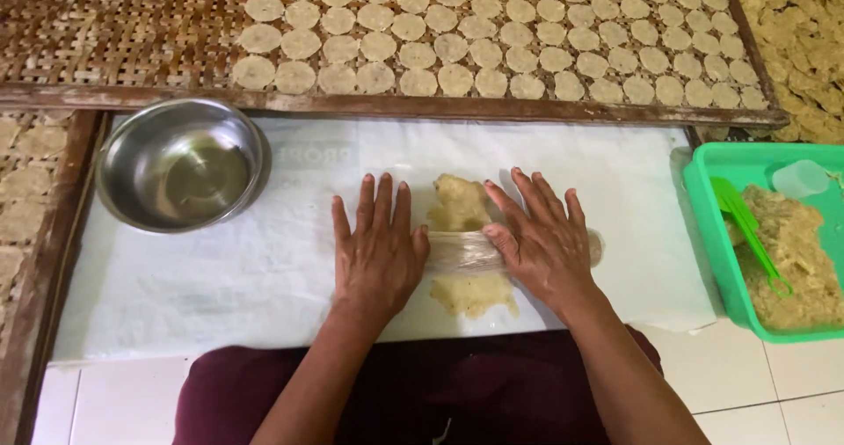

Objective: The person flattens small balls of dough into thin discs using a rolling pin on a plastic-covered board.

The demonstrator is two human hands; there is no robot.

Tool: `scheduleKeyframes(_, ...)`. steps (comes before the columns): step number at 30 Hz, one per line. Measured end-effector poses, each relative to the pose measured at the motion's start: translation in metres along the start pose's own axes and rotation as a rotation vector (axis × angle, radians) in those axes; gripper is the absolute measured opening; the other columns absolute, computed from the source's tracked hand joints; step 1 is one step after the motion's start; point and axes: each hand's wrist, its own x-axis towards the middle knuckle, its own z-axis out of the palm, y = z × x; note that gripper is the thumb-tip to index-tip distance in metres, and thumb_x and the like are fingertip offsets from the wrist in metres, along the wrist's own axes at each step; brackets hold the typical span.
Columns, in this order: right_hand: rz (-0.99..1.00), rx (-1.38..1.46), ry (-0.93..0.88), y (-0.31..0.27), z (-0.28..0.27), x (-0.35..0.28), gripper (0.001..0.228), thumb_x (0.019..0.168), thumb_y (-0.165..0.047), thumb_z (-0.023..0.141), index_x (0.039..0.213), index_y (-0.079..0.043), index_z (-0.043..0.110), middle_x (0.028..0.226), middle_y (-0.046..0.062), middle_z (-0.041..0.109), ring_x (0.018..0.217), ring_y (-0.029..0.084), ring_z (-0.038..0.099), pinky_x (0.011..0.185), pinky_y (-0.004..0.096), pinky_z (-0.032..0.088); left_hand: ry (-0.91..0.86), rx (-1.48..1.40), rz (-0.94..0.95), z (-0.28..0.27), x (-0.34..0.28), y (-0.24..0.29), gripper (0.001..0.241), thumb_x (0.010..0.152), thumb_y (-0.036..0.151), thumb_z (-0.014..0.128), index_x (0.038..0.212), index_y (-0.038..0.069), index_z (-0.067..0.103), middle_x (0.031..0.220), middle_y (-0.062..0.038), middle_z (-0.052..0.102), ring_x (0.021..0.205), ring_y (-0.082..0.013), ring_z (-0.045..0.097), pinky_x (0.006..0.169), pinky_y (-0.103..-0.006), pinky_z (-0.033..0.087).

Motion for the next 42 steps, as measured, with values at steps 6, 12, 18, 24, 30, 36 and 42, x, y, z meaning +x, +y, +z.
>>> scheduleKeyframes(6,0.008,0.036,0.010,-0.008,-0.003,-0.029,0.070,0.097,-0.066,0.038,0.156,-0.027,0.042,0.162,0.009,0.040,0.145,0.031,0.041,0.118,0.059,0.025,0.063,-0.012,0.060,-0.011,-0.031,0.007,0.063,0.100,0.036,0.046,0.149,-0.003,0.042,0.156,-0.021,0.041,0.150,-0.0379,0.029,0.119,-0.0599,0.019)
scheduleKeyframes(12,-0.080,-0.023,0.111,-0.015,-0.007,-0.062,0.074,0.099,-0.063,0.042,0.157,-0.018,0.038,0.161,0.013,0.041,0.148,0.035,0.038,0.118,0.057,0.027,0.103,-0.090,0.105,-0.016,-0.069,0.014,0.070,0.096,0.034,0.055,0.151,-0.005,0.039,0.150,-0.021,0.047,0.145,-0.0381,0.035,0.120,-0.0561,0.024)
scheduleKeyframes(18,-0.226,0.034,-0.005,-0.003,-0.022,-0.062,0.079,0.092,-0.056,0.054,0.157,-0.016,0.035,0.157,0.014,0.044,0.142,0.035,0.041,0.117,0.059,0.023,0.100,0.092,0.230,-0.012,-0.075,0.001,0.077,0.087,0.027,0.067,0.153,0.000,0.037,0.129,-0.015,0.059,0.127,-0.0319,0.050,0.117,-0.0534,0.029)
scheduleKeyframes(24,-0.077,0.109,-0.307,-0.004,-0.072,-0.052,0.079,0.086,-0.048,0.070,0.156,-0.032,0.038,0.129,0.006,0.066,0.126,0.025,0.059,0.126,0.053,0.024,0.048,-0.072,0.346,-0.053,-0.043,0.001,0.081,0.081,0.025,0.074,0.150,0.001,0.040,0.120,-0.011,0.062,0.118,-0.0296,0.055,0.113,-0.0539,0.031)
scheduleKeyframes(30,-0.151,0.196,-0.108,-0.007,-0.047,-0.098,0.075,0.084,-0.047,0.070,0.151,-0.025,0.045,0.143,0.005,0.060,0.131,0.030,0.054,0.118,0.055,0.026,0.064,-0.012,0.395,-0.045,-0.080,0.002,0.085,0.083,0.027,0.072,0.153,-0.001,0.035,0.126,-0.014,0.060,0.121,-0.0288,0.054,0.116,-0.0529,0.030)
scheduleKeyframes(36,-0.150,0.009,0.061,-0.007,-0.022,-0.088,0.075,0.092,-0.068,0.044,0.154,-0.026,0.041,0.157,0.005,0.044,0.144,0.029,0.042,0.121,0.065,0.011,-0.031,-0.177,0.226,-0.036,-0.070,0.009,0.087,0.088,0.047,0.065,0.151,-0.003,0.033,0.141,-0.021,0.052,0.133,-0.0378,0.046,0.111,-0.0542,0.029)
scheduleKeyframes(42,-0.137,-0.111,0.006,0.021,-0.001,-0.024,0.070,0.097,-0.070,0.021,0.157,-0.037,0.035,0.167,0.004,0.026,0.154,0.029,0.019,0.120,0.068,-0.006,-0.019,-0.005,0.134,-0.009,-0.012,0.000,0.080,0.096,0.053,0.051,0.157,0.007,0.029,0.160,-0.017,0.033,0.149,-0.0338,0.027,0.117,-0.0611,0.020)
